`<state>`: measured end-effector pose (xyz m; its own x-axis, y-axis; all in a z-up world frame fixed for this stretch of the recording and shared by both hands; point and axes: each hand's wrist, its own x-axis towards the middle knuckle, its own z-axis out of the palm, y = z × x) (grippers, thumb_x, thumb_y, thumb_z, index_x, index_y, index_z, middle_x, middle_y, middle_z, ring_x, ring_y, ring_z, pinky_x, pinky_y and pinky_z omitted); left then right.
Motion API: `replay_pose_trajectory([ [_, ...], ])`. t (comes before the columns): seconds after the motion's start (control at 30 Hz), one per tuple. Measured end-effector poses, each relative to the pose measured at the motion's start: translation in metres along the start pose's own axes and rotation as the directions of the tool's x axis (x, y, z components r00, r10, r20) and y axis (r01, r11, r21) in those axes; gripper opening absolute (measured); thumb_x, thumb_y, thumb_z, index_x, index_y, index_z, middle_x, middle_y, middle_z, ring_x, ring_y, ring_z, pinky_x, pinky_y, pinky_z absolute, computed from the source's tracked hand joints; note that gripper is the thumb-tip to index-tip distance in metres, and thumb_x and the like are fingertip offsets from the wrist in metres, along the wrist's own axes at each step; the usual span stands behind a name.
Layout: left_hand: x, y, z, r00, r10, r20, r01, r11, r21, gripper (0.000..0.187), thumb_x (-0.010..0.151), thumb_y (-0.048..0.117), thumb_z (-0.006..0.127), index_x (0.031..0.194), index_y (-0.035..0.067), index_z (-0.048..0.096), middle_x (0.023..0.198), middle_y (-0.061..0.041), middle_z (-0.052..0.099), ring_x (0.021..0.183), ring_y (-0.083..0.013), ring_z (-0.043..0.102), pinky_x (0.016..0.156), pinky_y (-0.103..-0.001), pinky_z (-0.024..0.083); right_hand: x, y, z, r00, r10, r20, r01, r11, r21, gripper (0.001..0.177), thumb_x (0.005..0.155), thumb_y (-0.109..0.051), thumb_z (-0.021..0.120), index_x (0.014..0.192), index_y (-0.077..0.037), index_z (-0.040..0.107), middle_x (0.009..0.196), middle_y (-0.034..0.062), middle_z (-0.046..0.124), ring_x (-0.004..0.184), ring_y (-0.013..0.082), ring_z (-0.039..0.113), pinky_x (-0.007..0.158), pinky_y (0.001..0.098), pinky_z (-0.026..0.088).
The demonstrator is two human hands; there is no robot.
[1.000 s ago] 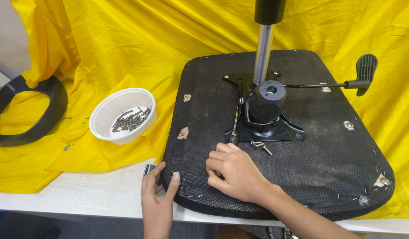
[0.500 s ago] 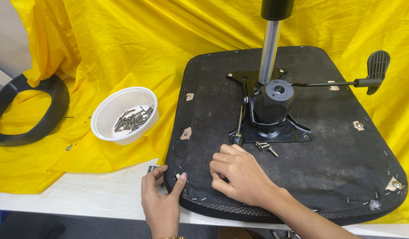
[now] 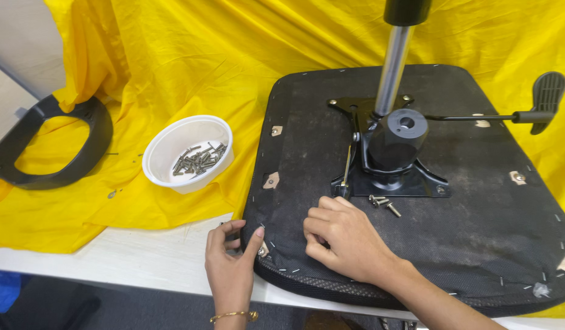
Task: The person uses a screwdriver to tighten screws into the underside of an office chair seat. They repeatedly pick screws from a white container and secure them into the seat base, working methodically around the perimeter.
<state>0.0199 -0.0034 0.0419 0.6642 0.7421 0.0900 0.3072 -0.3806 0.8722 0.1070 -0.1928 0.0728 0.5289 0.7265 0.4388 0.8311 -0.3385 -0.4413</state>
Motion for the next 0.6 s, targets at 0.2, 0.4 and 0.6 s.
replay_pose_trajectory([
  [0.2,-0.017,-0.005,-0.022,0.982,0.087,0.168,-0.076,0.995,-0.067,0.072,0.064,0.027,0.086,0.132,0.016,0.067,0.117,0.000,0.065,0.106,-0.0166,0.063,0.071,-0.034,0.055,0.001,-0.001,-0.001,0.999,-0.032,-0.015,0.031,0.999,-0.044,0.016,0.075,-0.016,0.065,0.065,-0.006,0.058,0.064,0.0044,0.055,0.068,0.0233,0.051,0.069,0.0376,0.044],
  [0.4,-0.019,0.011,-0.009,1.000,-0.009,0.000,0.008,0.983,0.186,0.065,0.061,0.036,0.090,0.122,0.019,0.074,0.104,-0.001,0.071,0.095,-0.0198,0.069,0.081,-0.036,0.054,0.003,-0.003,0.000,1.000,-0.018,0.012,0.019,0.996,-0.084,0.017,0.076,-0.018,0.065,0.064,-0.007,0.058,0.064,0.0043,0.056,0.069,0.0235,0.052,0.068,0.0385,0.044],
  [0.6,-0.025,0.022,-0.004,0.993,0.013,-0.116,0.012,0.977,0.212,0.057,0.062,0.036,0.089,0.114,0.018,0.074,0.105,-0.002,0.072,0.097,-0.0223,0.069,0.081,-0.040,0.054,0.006,-0.003,0.003,0.999,-0.039,-0.003,0.038,0.993,-0.111,0.017,0.074,-0.019,0.065,0.064,-0.007,0.059,0.065,0.0044,0.057,0.071,0.0235,0.054,0.069,0.0380,0.046],
])
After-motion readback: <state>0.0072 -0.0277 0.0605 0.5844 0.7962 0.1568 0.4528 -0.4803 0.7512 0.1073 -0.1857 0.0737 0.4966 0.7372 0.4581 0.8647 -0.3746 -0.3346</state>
